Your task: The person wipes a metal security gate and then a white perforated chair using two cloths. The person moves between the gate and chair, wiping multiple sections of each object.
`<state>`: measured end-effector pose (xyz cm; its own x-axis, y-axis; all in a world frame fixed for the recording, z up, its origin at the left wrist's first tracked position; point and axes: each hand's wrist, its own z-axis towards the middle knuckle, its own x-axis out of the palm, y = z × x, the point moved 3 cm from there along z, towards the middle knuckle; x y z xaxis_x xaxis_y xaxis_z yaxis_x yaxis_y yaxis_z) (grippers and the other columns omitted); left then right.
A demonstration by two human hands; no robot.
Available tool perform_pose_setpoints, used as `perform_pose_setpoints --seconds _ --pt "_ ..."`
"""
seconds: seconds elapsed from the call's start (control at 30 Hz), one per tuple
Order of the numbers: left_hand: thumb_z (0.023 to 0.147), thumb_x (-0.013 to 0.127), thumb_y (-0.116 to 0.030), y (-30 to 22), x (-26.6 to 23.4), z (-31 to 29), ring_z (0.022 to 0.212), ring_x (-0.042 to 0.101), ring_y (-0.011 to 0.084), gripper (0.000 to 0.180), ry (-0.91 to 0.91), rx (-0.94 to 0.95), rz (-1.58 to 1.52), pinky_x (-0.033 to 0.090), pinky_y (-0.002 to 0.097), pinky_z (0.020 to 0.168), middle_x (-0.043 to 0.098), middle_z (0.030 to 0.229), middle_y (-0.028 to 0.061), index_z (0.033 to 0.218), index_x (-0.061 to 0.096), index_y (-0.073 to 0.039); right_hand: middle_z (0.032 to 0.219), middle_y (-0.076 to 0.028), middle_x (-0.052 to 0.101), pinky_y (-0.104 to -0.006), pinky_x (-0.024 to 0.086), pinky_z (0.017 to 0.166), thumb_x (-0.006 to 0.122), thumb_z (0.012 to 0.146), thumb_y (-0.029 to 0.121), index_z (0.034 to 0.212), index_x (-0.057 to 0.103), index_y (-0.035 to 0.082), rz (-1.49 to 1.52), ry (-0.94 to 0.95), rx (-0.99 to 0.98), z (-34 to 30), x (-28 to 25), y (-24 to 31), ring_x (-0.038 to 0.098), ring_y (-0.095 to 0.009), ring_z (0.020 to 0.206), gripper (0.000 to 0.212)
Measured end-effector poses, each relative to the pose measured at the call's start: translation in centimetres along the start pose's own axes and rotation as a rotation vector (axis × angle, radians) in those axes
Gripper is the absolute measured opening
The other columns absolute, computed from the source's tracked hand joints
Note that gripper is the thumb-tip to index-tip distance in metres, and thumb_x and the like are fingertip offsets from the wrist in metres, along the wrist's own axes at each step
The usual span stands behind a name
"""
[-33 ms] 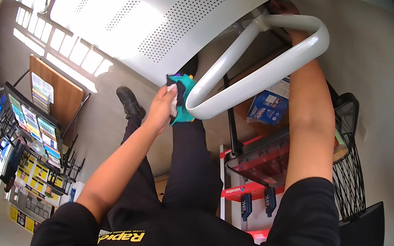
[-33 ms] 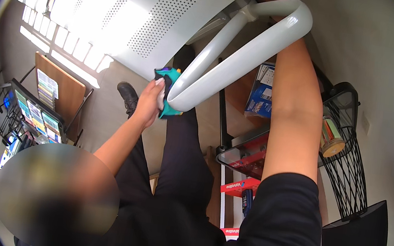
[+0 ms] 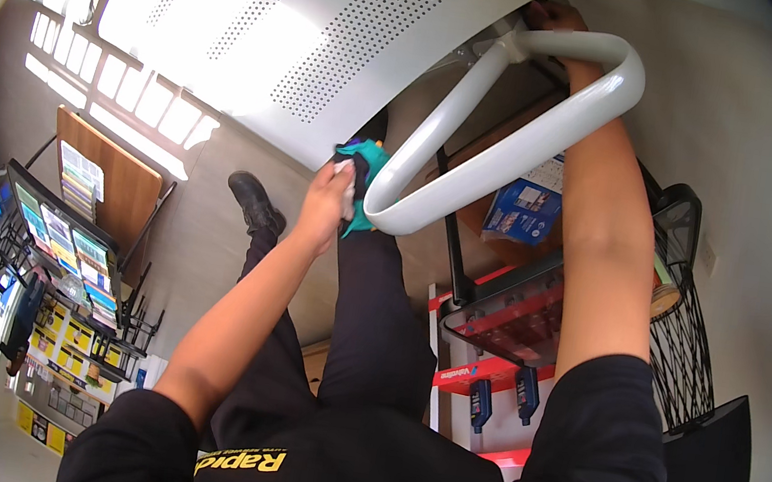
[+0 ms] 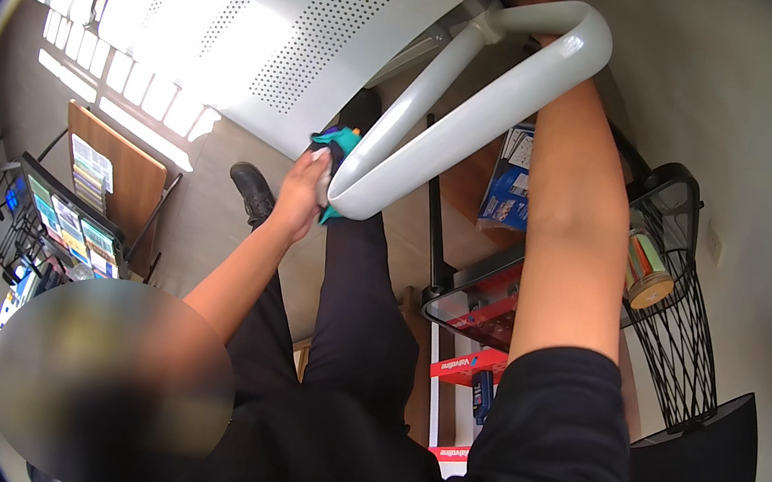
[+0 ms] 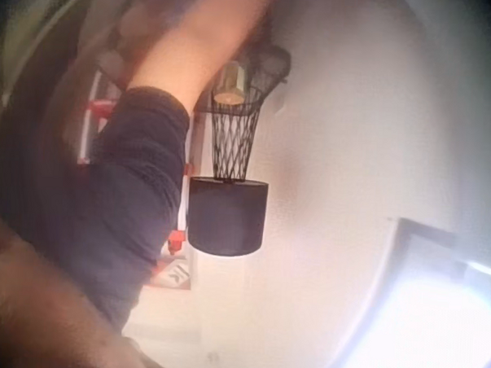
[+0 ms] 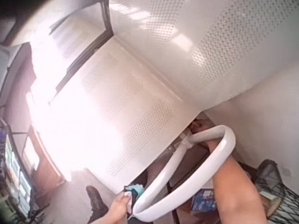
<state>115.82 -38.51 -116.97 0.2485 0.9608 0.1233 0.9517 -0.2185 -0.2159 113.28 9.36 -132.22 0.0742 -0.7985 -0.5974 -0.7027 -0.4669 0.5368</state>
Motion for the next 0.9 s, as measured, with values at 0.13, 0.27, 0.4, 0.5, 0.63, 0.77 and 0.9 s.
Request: perform_pose_setpoints --seconds 0.13,0.27,0.4,0.5,0.63,0.77,0.9 --pt "0.108 0.055 -0.029 2.5 4.2 7.2 0.116 0.060 0.0185 0.042 0.034 0.137 0.088 0.046 0.0336 0.103 0.064 0.129 0.0098 0.140 0.054 -0.002 0.111 -0.013 0.073 -0.0405 0.057 0.080 0.061 0.104 0.041 0.119 0.070 0.002 0.065 -0.318 0.156 -1.8 0.9 -6.3 0.072 -0.027 0.090 0.043" --pt "0.102 0.060 -0.026 1.2 8.1 14.5 0.129 0.057 0.0336 0.052 0.111 0.597 0.426 0.044 0.0405 0.108 0.061 0.137 0.0227 0.144 0.050 0.003 0.102 -0.010 0.072 -0.0419 0.057 0.070 0.060 0.104 0.034 0.114 0.069 0.005 1.255 -0.424 0.430 -7.7 3.0 -2.8 0.070 -0.026 0.087 0.032" --pt "0.099 0.063 -0.025 -2.5 12.9 16.8 0.134 0.052 0.0446 0.059 0.025 0.818 0.733 0.043 0.0459 0.111 0.054 0.143 0.0295 0.149 0.046 0.000 0.094 -0.005 0.068 -0.0375 0.053 0.060 0.059 0.103 0.030 0.113 0.066 0.008 1.024 -0.494 0.573 -10.9 5.4 0.5 0.066 -0.021 0.080 0.025" --pt "0.099 0.063 -0.023 -1.0 15.5 18.6 0.136 0.050 0.0457 0.062 0.042 1.018 0.682 0.042 0.0471 0.113 0.044 0.150 0.0303 0.154 0.041 -0.004 0.086 -0.003 0.065 -0.0307 0.047 0.060 0.061 0.101 0.031 0.103 0.065 0.008 0.898 -0.616 0.521 -13.0 7.7 2.9 0.061 -0.016 0.073 0.024" --pt "0.101 0.059 -0.018 0.9 17.1 19.4 0.139 0.047 0.0448 0.059 0.190 0.963 0.460 0.043 0.0491 0.113 0.033 0.154 0.0297 0.158 0.042 -0.019 0.084 -0.006 0.071 -0.0304 0.049 0.072 0.064 0.100 0.031 0.096 0.066 0.002 0.609 -0.472 0.406 -15.1 8.8 3.9 0.063 -0.016 0.077 0.029" --pt "0.099 0.060 -0.021 0.2 15.8 19.2 0.135 0.051 0.0442 0.053 0.180 0.900 0.596 0.046 0.0475 0.108 0.039 0.152 0.0285 0.152 0.051 -0.018 0.088 -0.005 0.073 -0.0287 0.049 0.074 0.068 0.097 0.024 0.094 0.072 0.003 0.764 -0.447 0.248 -14.5 5.5 0.1 0.064 -0.014 0.082 0.021" --pt "0.094 0.062 -0.017 0.9 9.2 15.6 0.124 0.062 0.0403 0.045 -0.010 0.613 0.811 0.051 0.0445 0.101 0.062 0.133 0.0262 0.139 0.061 -0.012 0.106 -0.010 0.074 -0.0315 0.049 0.095 0.070 0.096 0.021 0.104 0.076 0.002 0.709 -0.324 -0.010 -8.1 -0.5 0.7 0.068 -0.019 0.101 0.022"
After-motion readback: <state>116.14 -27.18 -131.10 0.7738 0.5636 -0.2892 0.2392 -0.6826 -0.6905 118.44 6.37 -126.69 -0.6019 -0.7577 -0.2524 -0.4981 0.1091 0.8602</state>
